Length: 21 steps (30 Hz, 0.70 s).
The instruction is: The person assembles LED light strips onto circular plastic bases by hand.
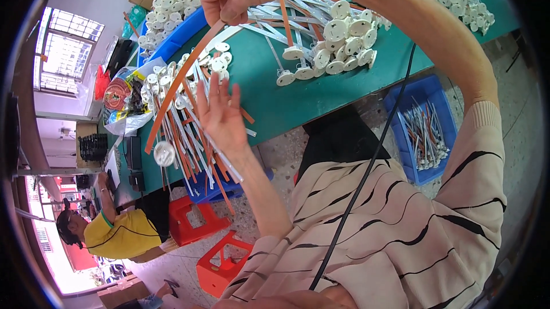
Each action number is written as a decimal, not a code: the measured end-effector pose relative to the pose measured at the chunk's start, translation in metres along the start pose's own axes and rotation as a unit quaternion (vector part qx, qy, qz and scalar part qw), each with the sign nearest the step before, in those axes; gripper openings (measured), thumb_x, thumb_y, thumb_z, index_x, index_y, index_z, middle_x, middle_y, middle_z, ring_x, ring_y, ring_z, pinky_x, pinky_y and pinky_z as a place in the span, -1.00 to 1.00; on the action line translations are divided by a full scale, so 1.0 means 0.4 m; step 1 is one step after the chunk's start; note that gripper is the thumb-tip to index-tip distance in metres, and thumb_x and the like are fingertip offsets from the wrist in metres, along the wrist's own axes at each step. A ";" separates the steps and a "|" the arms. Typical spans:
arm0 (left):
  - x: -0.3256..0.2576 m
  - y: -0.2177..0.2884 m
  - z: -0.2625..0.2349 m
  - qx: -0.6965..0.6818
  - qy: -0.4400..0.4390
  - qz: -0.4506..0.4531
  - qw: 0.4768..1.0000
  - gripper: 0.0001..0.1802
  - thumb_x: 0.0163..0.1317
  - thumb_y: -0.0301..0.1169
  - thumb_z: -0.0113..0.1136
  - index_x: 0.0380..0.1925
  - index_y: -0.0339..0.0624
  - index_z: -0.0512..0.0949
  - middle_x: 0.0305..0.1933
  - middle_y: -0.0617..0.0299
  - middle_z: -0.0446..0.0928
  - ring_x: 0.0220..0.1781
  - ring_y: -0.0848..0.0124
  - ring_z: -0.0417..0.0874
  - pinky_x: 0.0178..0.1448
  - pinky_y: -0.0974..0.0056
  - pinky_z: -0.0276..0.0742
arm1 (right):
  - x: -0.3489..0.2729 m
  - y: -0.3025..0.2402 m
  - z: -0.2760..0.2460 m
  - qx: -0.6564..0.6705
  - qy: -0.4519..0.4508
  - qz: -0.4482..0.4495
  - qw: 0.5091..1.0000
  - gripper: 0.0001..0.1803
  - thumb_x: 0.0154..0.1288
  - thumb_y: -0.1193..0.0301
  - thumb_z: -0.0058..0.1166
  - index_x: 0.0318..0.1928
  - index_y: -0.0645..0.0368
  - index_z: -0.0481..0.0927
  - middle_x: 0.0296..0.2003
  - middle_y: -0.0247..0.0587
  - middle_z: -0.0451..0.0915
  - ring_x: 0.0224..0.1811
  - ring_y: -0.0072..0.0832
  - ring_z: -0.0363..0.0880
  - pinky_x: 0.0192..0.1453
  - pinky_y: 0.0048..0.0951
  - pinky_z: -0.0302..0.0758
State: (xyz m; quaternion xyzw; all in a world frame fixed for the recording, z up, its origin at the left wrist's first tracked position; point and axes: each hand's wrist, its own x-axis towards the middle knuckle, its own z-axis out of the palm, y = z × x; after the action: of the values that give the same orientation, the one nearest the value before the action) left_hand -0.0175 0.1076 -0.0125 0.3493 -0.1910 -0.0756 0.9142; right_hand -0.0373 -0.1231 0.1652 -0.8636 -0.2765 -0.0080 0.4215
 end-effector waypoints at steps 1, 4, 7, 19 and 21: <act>-0.002 0.013 -0.021 -0.001 -0.003 -0.003 1.000 -0.37 0.18 -0.53 0.09 0.26 -0.20 0.15 0.20 -0.08 0.32 0.16 0.16 0.43 0.18 0.10 0.44 | -0.013 -0.008 -0.013 -0.001 0.003 0.002 1.000 -0.89 0.01 0.64 -0.04 -0.44 0.31 0.56 -0.55 -0.33 0.51 -0.48 -0.64 0.43 -0.33 -0.55 0.39; -0.028 0.052 -0.087 -0.256 -0.030 0.044 0.965 -0.31 0.17 -0.51 0.06 0.31 -0.14 0.06 0.27 -0.07 0.23 0.22 0.12 0.36 0.30 -0.04 0.28 | -0.031 -0.045 -0.026 0.024 0.002 0.128 0.992 -0.81 0.04 0.65 -0.01 -0.30 0.32 0.60 -0.48 -0.24 0.58 -0.40 -0.57 0.49 -0.32 -0.54 0.39; -0.026 0.022 -0.016 -0.261 -0.015 0.025 0.965 -0.27 0.15 -0.53 0.07 0.32 -0.10 0.04 0.30 -0.08 0.18 0.27 0.11 0.30 0.34 -0.09 0.17 | -0.069 -0.035 -0.043 -0.069 0.004 0.123 0.990 -0.84 0.04 0.63 0.00 -0.33 0.32 0.60 -0.47 -0.23 0.58 -0.38 -0.55 0.50 -0.31 -0.51 0.39; 0.022 -0.058 0.127 -0.209 -0.124 0.019 0.970 -0.49 0.19 -0.34 0.13 0.17 -0.04 0.32 0.33 0.02 0.16 0.33 0.09 0.23 0.28 -0.14 0.29 | -0.191 -0.011 -0.044 -0.250 0.130 0.081 0.956 -0.88 -0.01 0.57 0.03 -0.39 0.27 0.58 -0.54 -0.09 0.54 -0.42 -0.25 0.54 -0.29 -0.32 0.42; 0.033 -0.055 0.148 -0.240 -0.157 0.022 0.958 -0.57 0.21 -0.36 0.10 0.11 -0.03 0.38 0.31 0.01 0.20 0.32 0.10 0.24 0.26 -0.14 0.32 | -0.202 0.002 -0.035 -0.279 0.123 0.098 0.947 -0.87 -0.01 0.56 0.04 -0.38 0.25 0.59 -0.50 -0.07 0.56 -0.38 -0.19 0.55 -0.26 -0.29 0.42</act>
State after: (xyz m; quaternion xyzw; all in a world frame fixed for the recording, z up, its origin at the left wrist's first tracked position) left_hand -0.0295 0.0516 0.0170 0.0987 -0.3157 -0.1530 0.9312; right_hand -0.1021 -0.1718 0.1537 -0.9619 -0.1233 -0.1491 0.1934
